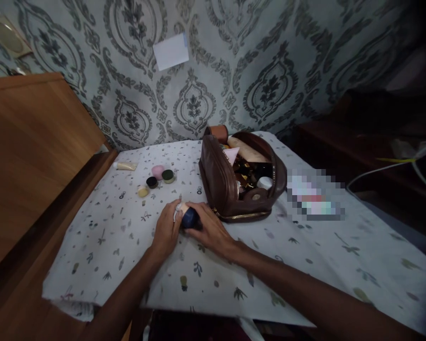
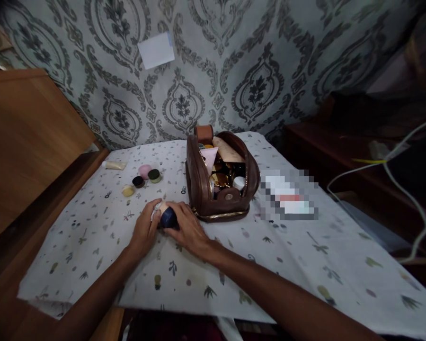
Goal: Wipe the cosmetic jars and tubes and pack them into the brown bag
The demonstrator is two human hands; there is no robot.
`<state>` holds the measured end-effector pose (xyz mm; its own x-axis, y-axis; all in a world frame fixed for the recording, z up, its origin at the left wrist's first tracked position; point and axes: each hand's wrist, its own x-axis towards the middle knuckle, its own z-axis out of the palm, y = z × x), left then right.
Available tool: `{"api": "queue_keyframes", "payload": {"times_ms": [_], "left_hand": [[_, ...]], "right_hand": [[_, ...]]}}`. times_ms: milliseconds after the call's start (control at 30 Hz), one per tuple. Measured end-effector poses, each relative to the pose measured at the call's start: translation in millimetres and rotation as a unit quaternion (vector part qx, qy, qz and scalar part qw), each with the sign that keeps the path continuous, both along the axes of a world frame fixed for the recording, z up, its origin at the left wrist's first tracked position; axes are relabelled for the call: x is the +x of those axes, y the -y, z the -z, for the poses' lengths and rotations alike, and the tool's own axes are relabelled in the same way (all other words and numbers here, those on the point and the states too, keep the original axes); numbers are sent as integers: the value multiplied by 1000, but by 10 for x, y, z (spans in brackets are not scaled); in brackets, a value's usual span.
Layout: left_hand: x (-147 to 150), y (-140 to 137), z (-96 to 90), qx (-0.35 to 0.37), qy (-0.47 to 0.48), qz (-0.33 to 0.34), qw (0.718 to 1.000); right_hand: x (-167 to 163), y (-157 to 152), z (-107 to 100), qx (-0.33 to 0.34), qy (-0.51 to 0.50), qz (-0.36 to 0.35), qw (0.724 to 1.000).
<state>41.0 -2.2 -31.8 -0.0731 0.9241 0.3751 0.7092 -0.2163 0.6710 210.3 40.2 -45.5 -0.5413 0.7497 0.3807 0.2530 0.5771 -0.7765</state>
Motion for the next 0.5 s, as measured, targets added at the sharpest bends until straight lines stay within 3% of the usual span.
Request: {"api": "queue_keyframes", "payload": {"times_ms": [233, 500], "left_hand": [[-33, -21, -36, -10, 17, -39, 999], [-40, 2, 14, 17, -37, -12, 999]], "right_hand": [[21, -12, 36, -2, -13, -14, 1000], [14, 32, 26, 29, 21, 11, 999]]}}
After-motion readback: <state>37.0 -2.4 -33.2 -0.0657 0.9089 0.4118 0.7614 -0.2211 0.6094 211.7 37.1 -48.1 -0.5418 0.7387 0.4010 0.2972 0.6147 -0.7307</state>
